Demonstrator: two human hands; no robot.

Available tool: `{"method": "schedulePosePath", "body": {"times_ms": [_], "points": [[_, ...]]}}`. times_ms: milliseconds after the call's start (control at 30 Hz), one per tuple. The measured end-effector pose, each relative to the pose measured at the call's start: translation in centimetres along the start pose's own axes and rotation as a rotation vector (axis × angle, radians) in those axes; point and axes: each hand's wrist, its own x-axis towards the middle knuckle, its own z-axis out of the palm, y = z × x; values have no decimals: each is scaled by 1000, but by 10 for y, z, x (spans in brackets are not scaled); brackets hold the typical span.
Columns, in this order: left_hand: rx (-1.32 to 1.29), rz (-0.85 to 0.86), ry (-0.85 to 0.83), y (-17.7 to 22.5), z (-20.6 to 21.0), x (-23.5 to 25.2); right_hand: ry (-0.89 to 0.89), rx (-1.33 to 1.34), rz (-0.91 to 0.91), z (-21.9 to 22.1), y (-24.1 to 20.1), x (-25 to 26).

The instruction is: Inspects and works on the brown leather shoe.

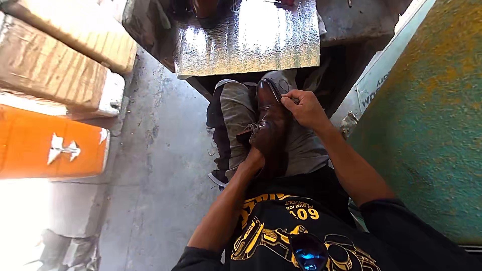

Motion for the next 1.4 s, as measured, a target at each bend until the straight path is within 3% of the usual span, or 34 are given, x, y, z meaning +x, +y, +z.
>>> {"method": "schedulePosePath", "body": {"times_ms": [67, 133, 200, 367, 500, 633, 1233, 1400], "points": [[-22, -113, -5, 26, -12, -2, -8, 17, 7, 0, 3, 0], [-24, -214, 91, 59, -21, -3, -17, 18, 8, 1, 5, 2], [36, -195, 223, 83, -25, -7, -32, 3, 1, 4, 5, 2], [194, -108, 442, 91, -20, -9, -41, -37, -25, 9, 5, 6], [-65, -280, 534, 100, -23, -5, -41, -58, -9, 9, 3, 5], [-238, -243, 487, 98, -23, -2, -35, -68, -19, 9, 2, 5], [-518, -153, 328, 78, -11, -5, -6, -76, -37, 10, 3, 1], [-406, -322, 173, 91, -23, -13, -6, 110, 41, 4, 6, -2]]}}
